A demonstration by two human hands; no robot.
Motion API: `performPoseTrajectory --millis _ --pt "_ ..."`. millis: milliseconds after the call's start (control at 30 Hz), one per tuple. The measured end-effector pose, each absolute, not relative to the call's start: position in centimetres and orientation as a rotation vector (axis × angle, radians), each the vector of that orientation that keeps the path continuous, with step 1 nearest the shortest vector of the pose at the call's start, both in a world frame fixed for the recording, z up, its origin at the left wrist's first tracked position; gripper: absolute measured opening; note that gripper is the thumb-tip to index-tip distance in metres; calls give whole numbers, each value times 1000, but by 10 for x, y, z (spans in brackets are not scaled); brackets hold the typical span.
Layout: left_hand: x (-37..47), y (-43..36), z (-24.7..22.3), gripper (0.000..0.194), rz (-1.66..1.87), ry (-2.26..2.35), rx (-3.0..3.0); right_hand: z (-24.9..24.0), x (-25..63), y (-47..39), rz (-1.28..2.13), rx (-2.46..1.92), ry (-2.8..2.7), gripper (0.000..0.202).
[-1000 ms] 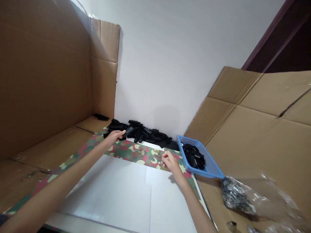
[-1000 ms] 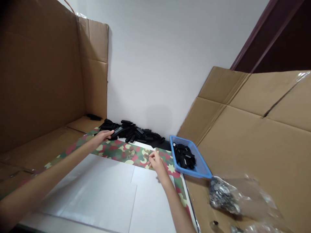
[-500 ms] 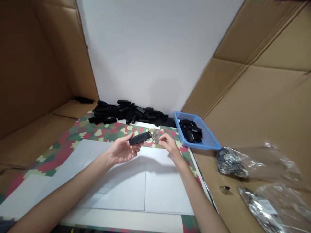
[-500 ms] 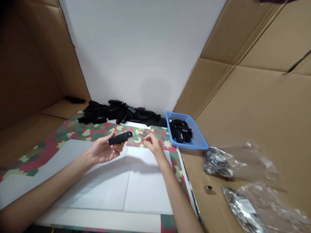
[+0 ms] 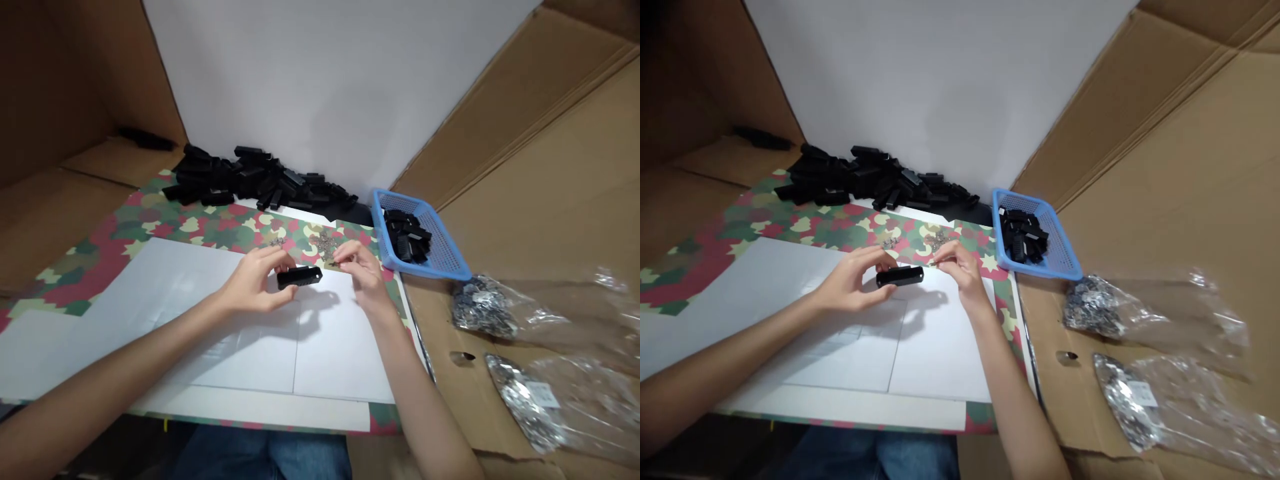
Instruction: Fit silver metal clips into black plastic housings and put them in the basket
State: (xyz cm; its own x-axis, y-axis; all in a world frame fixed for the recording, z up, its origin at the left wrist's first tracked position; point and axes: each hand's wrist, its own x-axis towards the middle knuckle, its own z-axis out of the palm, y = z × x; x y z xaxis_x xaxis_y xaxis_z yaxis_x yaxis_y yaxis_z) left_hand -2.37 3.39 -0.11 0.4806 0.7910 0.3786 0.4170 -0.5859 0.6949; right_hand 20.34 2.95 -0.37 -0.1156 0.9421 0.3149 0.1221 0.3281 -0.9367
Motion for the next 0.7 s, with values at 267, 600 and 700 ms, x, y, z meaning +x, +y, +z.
performPoseTrajectory --millis 267,600,700 --pt "-25 31 -7 16 979 869 2363 -7 210 33 1306 -878 -1664 13" --pt "-25 30 -6 20 981 865 2401 -7 214 34 1377 -864 -1778 11" --pt "-25 30 -5 21 969 865 2406 -6 214 33 1369 -886 -1809 12"
